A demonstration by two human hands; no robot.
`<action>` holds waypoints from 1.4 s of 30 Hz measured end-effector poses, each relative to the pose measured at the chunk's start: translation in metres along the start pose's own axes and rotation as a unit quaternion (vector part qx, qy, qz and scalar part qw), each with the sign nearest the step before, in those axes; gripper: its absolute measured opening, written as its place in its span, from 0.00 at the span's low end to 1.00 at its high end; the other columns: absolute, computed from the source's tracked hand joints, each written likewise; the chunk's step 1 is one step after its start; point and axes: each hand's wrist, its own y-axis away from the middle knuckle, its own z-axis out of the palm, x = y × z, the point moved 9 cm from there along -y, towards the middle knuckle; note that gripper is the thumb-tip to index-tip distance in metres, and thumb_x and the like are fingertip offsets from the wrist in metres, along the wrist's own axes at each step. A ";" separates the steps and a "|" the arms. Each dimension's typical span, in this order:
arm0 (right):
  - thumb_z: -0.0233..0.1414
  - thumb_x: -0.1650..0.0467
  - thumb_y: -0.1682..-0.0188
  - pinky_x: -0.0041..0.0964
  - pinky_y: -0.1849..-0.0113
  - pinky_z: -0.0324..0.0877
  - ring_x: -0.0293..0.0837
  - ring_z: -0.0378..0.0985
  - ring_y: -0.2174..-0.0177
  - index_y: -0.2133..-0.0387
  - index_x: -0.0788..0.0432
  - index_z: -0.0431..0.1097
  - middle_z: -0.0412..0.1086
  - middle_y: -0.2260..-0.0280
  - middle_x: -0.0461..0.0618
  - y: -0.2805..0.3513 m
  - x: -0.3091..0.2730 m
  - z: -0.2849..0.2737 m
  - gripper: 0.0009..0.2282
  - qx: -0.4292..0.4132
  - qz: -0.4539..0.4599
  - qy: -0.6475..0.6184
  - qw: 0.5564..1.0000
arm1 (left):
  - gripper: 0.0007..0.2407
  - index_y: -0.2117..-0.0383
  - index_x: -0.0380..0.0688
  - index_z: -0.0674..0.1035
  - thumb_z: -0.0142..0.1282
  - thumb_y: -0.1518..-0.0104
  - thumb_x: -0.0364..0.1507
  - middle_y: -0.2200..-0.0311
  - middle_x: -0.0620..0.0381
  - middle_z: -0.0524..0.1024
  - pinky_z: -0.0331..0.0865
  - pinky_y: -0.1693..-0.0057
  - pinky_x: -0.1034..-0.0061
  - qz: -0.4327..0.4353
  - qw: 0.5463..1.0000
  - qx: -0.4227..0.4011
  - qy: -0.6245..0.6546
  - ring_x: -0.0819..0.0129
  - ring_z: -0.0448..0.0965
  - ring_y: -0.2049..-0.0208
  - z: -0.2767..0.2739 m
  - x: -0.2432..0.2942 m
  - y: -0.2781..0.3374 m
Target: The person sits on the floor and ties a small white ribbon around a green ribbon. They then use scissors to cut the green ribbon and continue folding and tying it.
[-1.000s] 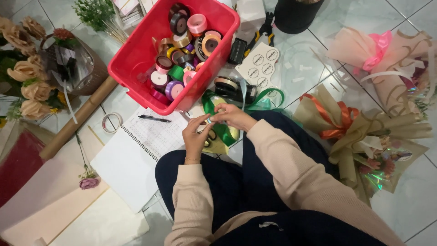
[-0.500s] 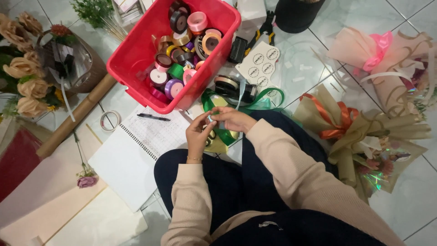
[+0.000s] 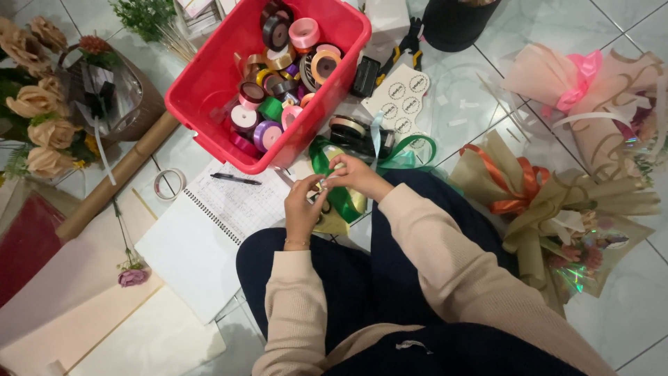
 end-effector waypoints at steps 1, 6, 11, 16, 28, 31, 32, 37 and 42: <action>0.67 0.76 0.59 0.24 0.65 0.76 0.38 0.83 0.70 0.54 0.56 0.65 0.79 0.67 0.53 0.004 -0.006 0.004 0.22 0.001 -0.001 0.000 1.000 | 0.16 0.58 0.49 0.84 0.72 0.53 0.20 0.73 0.59 0.80 0.75 0.55 0.72 0.001 1.000 -0.001 0.000 0.64 0.81 0.69 0.002 -0.005 0.000; 0.61 0.77 0.53 0.25 0.64 0.74 0.37 0.82 0.69 0.53 0.56 0.67 0.80 0.66 0.52 0.009 -0.006 0.018 0.16 -0.037 0.052 -0.178 0.982 | 0.16 0.56 0.47 0.84 0.73 0.51 0.25 0.61 0.56 0.83 0.73 0.53 0.76 -0.079 0.977 0.002 0.198 0.71 0.77 0.64 0.015 -0.035 0.006; 0.60 0.78 0.52 0.31 0.62 0.78 0.41 0.82 0.68 0.52 0.59 0.67 0.79 0.67 0.50 0.008 -0.001 0.024 0.16 -0.054 0.071 -0.245 0.965 | 0.15 0.54 0.42 0.83 0.71 0.49 0.23 0.57 0.57 0.80 0.73 0.54 0.80 -0.082 0.963 0.013 0.258 0.74 0.74 0.63 0.024 -0.036 0.008; 0.58 0.78 0.51 0.30 0.61 0.78 0.43 0.84 0.67 0.52 0.58 0.68 0.79 0.68 0.51 0.005 -0.001 0.018 0.14 -0.063 0.045 -0.214 0.974 | 0.14 0.56 0.42 0.85 0.72 0.50 0.24 0.59 0.55 0.81 0.74 0.54 0.76 -0.034 0.982 0.027 0.185 0.69 0.77 0.65 0.007 -0.020 -0.001; 0.72 0.72 0.63 0.22 0.70 0.74 0.35 0.80 0.72 0.57 0.54 0.69 0.77 0.71 0.45 -0.016 0.016 -0.023 0.22 0.080 -0.008 -0.008 0.997 | 0.25 0.52 0.36 0.70 0.73 0.51 0.32 0.61 0.39 0.73 0.76 0.59 0.52 -0.094 0.990 -0.054 -0.093 0.40 0.80 0.68 0.017 -0.039 0.027; 0.71 0.74 0.64 0.27 0.65 0.77 0.39 0.81 0.73 0.58 0.58 0.65 0.77 0.70 0.53 -0.005 -0.003 -0.034 0.24 0.129 0.001 -0.109 0.986 | 0.07 0.66 0.36 0.83 0.57 0.45 0.26 0.66 0.37 0.82 0.75 0.53 0.53 -0.189 0.870 -0.449 -0.072 0.36 0.83 0.61 0.069 -0.002 0.076; 0.65 0.75 0.60 0.29 0.64 0.74 0.42 0.80 0.69 0.57 0.63 0.64 0.77 0.67 0.57 -0.003 -0.008 -0.032 0.20 0.107 -0.008 -0.123 0.987 | 0.12 0.58 0.39 0.82 0.52 0.40 0.34 0.61 0.45 0.82 0.75 0.51 0.63 -0.110 0.784 -0.610 0.044 0.52 0.82 0.59 0.088 0.065 0.103; 0.60 0.77 0.56 0.29 0.63 0.72 0.45 0.79 0.66 0.59 0.67 0.64 0.77 0.65 0.61 0.010 -0.030 -0.020 0.14 0.086 -0.011 -0.120 0.989 | 0.20 0.38 0.40 0.70 0.50 0.32 0.36 0.52 0.55 0.76 0.72 0.52 0.77 -0.050 0.556 -0.752 0.350 0.71 0.76 0.59 0.111 0.204 0.171; 0.60 0.77 0.57 0.27 0.68 0.70 0.42 0.76 0.71 0.58 0.68 0.65 0.76 0.67 0.61 0.008 -0.024 -0.025 0.15 0.077 -0.024 -0.136 0.987 | 0.06 0.64 0.46 0.78 0.56 0.35 0.33 0.70 0.71 0.73 0.64 0.60 0.88 -0.078 0.634 -0.675 0.371 0.85 0.66 0.70 0.115 0.218 0.132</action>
